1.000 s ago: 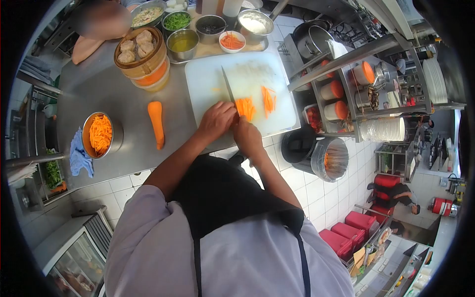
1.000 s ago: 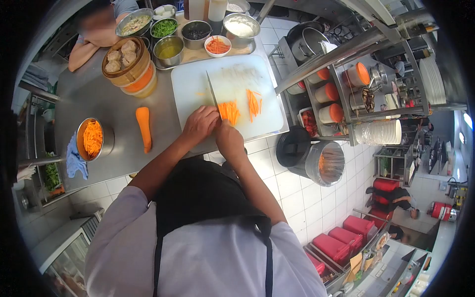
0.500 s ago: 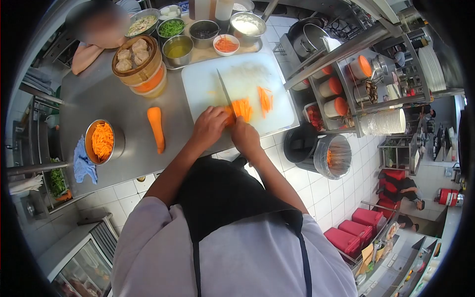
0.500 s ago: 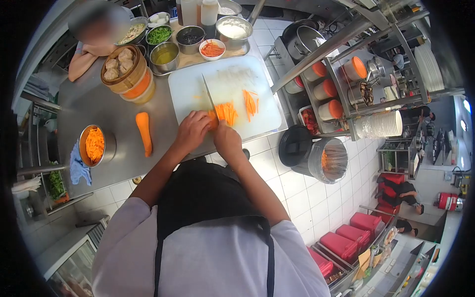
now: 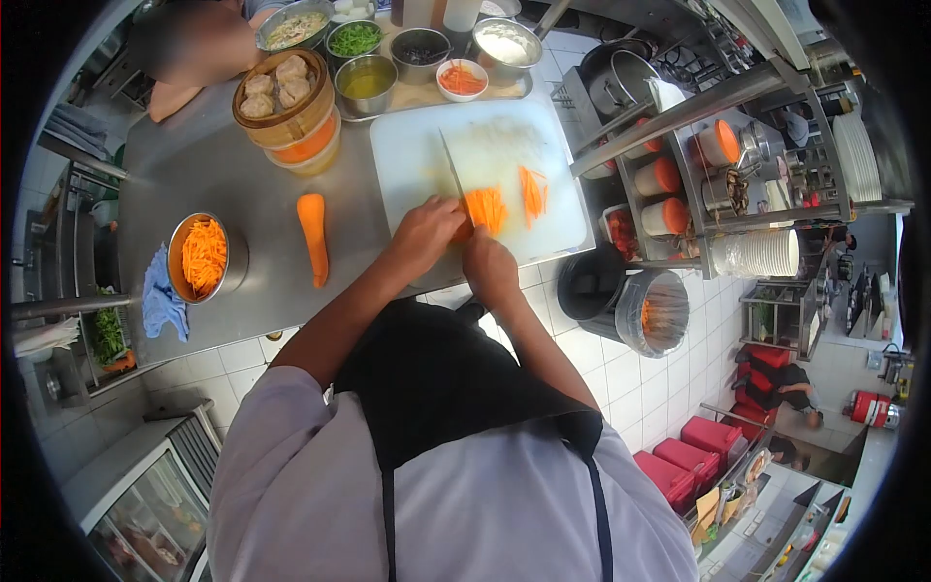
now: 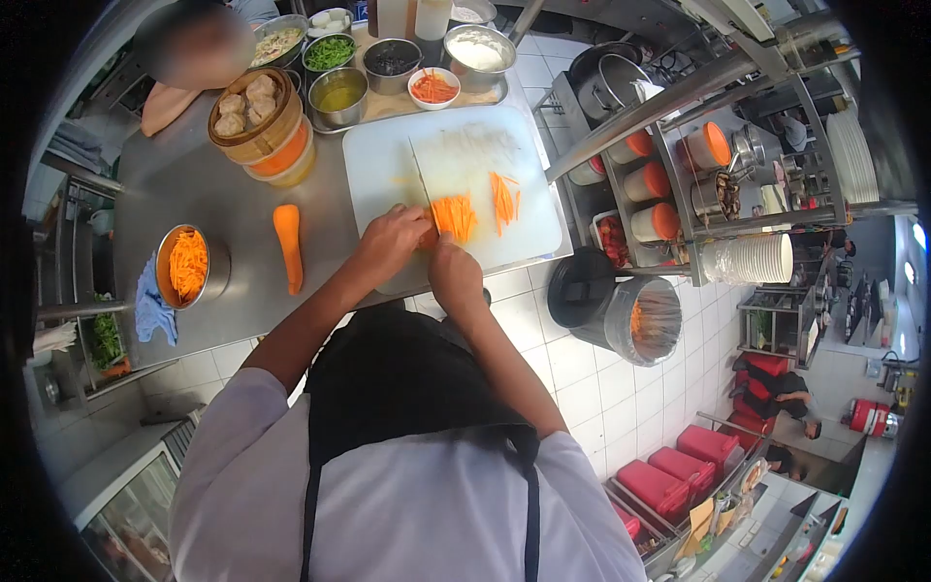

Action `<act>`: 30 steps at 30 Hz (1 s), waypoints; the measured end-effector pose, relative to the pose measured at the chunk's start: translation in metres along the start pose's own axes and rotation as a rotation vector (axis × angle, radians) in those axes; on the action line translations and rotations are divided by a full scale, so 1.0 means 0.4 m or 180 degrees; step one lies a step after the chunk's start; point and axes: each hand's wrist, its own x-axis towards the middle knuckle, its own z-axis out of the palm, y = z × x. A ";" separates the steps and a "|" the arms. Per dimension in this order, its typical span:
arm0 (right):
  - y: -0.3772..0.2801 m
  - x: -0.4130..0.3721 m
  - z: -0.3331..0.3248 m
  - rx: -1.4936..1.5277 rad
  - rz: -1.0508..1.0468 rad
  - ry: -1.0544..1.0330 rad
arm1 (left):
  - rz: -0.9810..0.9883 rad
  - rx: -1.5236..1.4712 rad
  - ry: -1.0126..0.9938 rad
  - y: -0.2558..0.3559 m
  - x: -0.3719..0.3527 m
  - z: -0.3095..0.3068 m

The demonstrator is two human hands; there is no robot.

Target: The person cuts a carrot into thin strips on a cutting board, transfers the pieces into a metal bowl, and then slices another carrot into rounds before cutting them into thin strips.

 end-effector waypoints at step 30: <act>0.015 -0.007 -0.038 0.0274 -0.0161 -0.0090 | 0.0026 -0.0168 -0.0062 -0.008 0.007 -0.017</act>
